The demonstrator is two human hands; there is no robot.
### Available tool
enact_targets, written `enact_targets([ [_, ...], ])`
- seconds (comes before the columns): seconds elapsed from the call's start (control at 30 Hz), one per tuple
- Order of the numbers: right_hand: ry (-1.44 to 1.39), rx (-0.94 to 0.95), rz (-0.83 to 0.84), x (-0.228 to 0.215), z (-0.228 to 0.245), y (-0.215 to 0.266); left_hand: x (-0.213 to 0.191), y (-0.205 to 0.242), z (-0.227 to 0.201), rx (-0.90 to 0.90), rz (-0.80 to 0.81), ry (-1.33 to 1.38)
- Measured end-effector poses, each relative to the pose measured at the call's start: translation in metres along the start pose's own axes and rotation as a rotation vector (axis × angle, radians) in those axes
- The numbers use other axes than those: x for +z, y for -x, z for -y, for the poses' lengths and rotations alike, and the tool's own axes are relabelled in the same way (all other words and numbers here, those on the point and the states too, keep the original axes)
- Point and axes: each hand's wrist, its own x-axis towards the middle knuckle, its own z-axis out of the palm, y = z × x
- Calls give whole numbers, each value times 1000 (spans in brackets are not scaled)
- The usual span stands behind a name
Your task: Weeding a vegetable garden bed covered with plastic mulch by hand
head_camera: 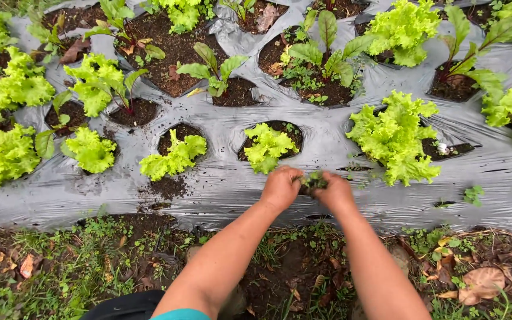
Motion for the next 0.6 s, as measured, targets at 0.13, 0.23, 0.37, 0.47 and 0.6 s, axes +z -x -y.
enact_targets([
  [0.13, 198, -124, 27, -3, 44, 30, 10, 12, 22, -91, 71, -127],
  [0.23, 310, -517, -376, 45, -13, 9, 10, 16, 25, -104, 98, -151],
  [0.37, 306, -515, -247, 39, -22, -2, 3, 14, 17, -171, 99, -122],
  [0.47, 156, -412, 9, 16, -6, 14, -32, 23, -20, -255, 167, -58],
  [0.6, 156, -91, 626, -26, 57, 58, -65, 42, -30, -343, 517, -226],
])
